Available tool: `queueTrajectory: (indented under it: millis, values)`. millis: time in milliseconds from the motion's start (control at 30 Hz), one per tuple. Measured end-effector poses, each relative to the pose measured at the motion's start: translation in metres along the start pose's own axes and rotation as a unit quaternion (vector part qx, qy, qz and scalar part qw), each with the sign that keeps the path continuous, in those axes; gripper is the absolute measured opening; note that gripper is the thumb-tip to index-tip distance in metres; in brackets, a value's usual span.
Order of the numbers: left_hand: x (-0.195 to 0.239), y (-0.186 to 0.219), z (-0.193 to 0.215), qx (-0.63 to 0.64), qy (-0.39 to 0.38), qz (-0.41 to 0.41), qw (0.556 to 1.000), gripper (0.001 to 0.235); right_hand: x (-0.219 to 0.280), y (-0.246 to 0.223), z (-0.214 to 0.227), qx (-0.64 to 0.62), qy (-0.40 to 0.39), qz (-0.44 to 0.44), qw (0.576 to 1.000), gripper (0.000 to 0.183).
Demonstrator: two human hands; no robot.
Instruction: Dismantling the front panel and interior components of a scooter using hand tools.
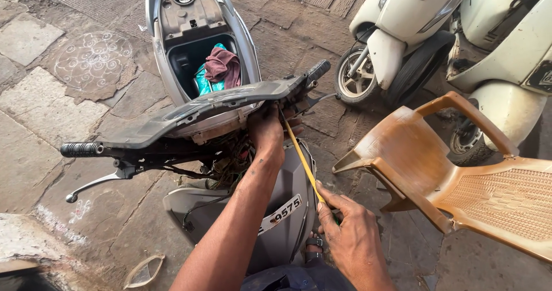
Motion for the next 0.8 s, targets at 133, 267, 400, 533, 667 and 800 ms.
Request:
queueTrajectory:
  millis: [133, 267, 400, 533, 667, 800]
  values:
    - [0.002, 0.001, 0.000, -0.002, -0.006, -0.004, 1.000, 0.029, -0.001, 0.003, -0.003, -0.011, 0.002, -0.015, 1.000, 0.046]
    - [0.004, 0.005, 0.001, -0.022, -0.007, -0.013, 1.000, 0.030, -0.002, 0.013, -0.010, -0.003, 0.013, -0.021, 1.000, 0.046]
    - [0.009, 0.002, 0.007, -0.017, -0.013, -0.003, 1.000, 0.029, -0.005, 0.012, -0.010, 0.081, 0.072, 0.094, 0.990, 0.043]
    - [0.029, 0.001, 0.024, -0.001, -0.044, 0.021, 0.999, 0.033, -0.014, 0.028, -0.016, -0.031, -0.019, -0.051, 0.998, 0.046]
    - [0.062, -0.001, 0.041, -0.007, -0.124, 0.048, 0.991, 0.035, -0.026, 0.055, -0.031, -0.240, -0.110, -0.092, 0.960, 0.053]
    - [0.089, -0.004, 0.046, -0.033, -0.221, 0.141, 0.964, 0.033, -0.030, 0.058, -0.033, -0.315, -0.144, -0.119, 0.931, 0.056]
Point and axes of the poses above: each hand's wrist, its own x-axis away from the middle knuckle, its own z-axis out of the back of the hand, y = z × x, the point moved 4 cm from there along -x, towards the middle knuckle, and after that the axes turned 15 degrees about y, right-handed, at the moved point
